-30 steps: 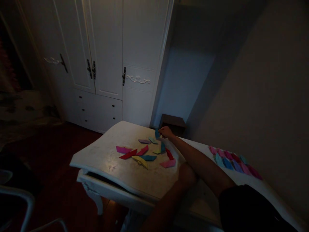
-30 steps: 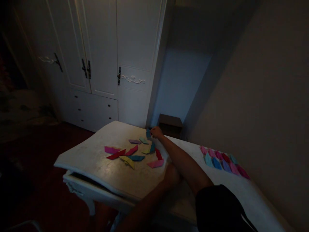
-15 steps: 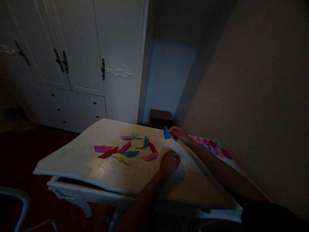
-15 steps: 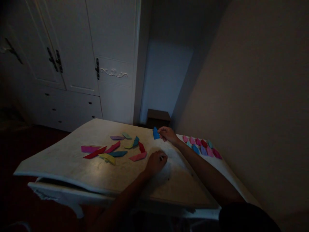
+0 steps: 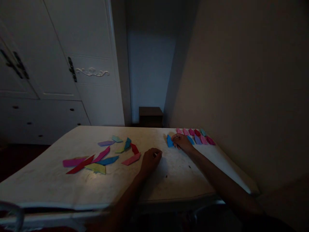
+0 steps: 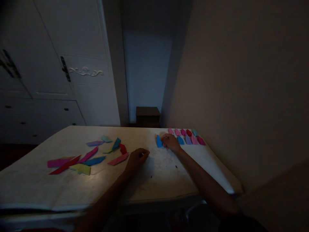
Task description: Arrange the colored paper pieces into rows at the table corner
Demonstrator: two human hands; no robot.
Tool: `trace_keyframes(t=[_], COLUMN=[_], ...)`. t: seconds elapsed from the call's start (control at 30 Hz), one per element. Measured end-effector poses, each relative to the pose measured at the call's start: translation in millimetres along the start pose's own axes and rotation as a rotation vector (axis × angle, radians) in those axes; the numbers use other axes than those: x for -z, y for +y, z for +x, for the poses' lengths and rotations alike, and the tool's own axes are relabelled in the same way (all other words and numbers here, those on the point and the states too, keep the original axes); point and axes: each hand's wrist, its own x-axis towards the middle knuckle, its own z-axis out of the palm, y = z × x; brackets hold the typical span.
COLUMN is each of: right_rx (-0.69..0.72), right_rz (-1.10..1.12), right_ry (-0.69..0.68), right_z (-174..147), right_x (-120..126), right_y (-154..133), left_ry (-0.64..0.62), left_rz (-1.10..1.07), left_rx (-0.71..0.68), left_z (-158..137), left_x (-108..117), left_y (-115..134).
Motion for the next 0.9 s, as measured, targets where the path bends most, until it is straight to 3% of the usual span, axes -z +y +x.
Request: trace_keyframes(t=[0.13, 0.23, 0.33, 0.53, 0.9], right_rx=[-0.004, 0.142, 0.285, 0.226, 0.111], right_rz=[-0.138, -0.447, -0.667, -0.824, -0.934], right_ry=[0.086, 0.181, 0.106, -0.074, -0.034], right_z=[-3.0, -16.0, -33.4, -42.9, -24.4], right_x=[4.4, 2.3, -6.1, -16.9, -14.8], right_y=[2.9, -1.2, -8.5, -10.1, -5.6], left_ry=[0.015, 0.003, -0.037, -0.100, -0.143], left_rz=[-0.004, 0.008, 0.082, 0.176, 0.281], left_rx=[-0.002, -0.006, -0.048, -0.141, -0.217], left_z=[0.9, 0.1, -1.6, -4.4, -10.3], left_x=[0.7, 1.0, 1.3, -0.6, -3.5], left_y=[-2.0, -2.5, -1.3, -0.6, 2.5])
